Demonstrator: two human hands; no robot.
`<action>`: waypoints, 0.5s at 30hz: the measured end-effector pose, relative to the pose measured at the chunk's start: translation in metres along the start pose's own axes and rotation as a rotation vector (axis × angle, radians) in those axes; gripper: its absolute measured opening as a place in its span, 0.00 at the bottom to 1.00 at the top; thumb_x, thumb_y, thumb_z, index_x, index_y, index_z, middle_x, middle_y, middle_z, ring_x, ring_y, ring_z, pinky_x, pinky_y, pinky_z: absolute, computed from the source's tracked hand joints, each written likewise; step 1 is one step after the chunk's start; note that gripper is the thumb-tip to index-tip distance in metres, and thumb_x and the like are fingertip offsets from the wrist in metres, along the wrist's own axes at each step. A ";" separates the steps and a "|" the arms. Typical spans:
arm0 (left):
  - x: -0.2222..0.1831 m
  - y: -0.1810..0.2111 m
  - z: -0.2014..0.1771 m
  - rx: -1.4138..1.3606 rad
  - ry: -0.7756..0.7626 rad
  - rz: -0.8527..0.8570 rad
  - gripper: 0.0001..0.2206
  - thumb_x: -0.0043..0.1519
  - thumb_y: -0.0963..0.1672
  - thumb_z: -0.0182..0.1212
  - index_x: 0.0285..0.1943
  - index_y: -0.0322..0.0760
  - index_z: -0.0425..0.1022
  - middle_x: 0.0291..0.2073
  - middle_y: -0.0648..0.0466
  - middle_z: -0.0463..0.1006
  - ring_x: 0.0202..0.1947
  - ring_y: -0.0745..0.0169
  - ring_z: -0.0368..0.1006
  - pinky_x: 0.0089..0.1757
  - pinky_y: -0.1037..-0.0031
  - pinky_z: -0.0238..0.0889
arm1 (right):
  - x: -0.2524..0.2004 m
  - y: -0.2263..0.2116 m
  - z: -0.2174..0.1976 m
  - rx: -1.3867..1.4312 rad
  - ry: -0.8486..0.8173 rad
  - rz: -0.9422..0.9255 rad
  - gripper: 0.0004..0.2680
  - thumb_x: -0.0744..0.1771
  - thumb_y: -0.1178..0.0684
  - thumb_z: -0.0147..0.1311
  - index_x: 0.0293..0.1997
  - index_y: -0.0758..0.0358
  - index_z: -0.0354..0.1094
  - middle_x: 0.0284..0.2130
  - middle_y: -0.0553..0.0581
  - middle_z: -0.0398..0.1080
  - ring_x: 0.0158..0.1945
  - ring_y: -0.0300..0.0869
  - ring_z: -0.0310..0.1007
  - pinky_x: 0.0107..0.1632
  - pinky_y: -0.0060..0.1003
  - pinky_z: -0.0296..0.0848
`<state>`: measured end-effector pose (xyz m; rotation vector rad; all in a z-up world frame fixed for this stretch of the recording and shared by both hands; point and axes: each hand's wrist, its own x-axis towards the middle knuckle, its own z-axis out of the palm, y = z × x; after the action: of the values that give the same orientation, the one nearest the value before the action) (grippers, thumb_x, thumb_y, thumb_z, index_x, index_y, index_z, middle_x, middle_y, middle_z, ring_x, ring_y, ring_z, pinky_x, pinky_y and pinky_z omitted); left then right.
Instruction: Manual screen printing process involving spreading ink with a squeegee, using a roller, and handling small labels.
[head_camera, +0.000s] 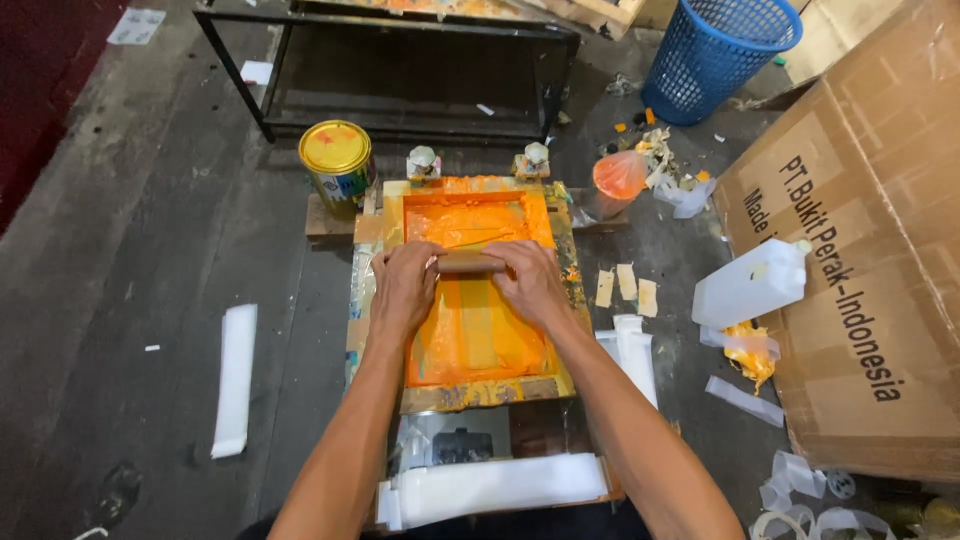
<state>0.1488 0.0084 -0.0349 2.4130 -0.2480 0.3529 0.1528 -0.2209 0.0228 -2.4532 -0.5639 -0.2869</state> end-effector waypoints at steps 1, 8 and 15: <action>0.000 0.001 0.000 -0.001 -0.004 -0.007 0.09 0.67 0.43 0.57 0.53 0.54 0.77 0.44 0.59 0.79 0.55 0.56 0.73 0.61 0.55 0.51 | 0.000 0.003 0.002 0.002 -0.007 0.003 0.10 0.66 0.57 0.56 0.49 0.46 0.78 0.42 0.45 0.78 0.52 0.48 0.74 0.50 0.40 0.69; -0.033 0.019 -0.011 -0.023 -0.024 -0.014 0.08 0.67 0.42 0.60 0.51 0.53 0.78 0.43 0.59 0.81 0.55 0.56 0.74 0.61 0.54 0.50 | -0.024 0.013 0.012 -0.038 0.023 -0.044 0.09 0.62 0.53 0.60 0.43 0.40 0.78 0.42 0.38 0.78 0.53 0.42 0.75 0.52 0.37 0.70; -0.092 0.033 -0.020 -0.036 -0.053 0.098 0.09 0.64 0.43 0.62 0.51 0.51 0.76 0.39 0.57 0.77 0.52 0.54 0.74 0.58 0.54 0.52 | -0.081 -0.012 -0.006 0.060 0.067 -0.188 0.09 0.60 0.59 0.59 0.38 0.46 0.78 0.37 0.42 0.79 0.51 0.44 0.76 0.49 0.36 0.69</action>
<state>0.0495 0.0046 -0.0296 2.3819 -0.3937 0.3262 0.0756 -0.2424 0.0073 -2.3274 -0.7644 -0.4199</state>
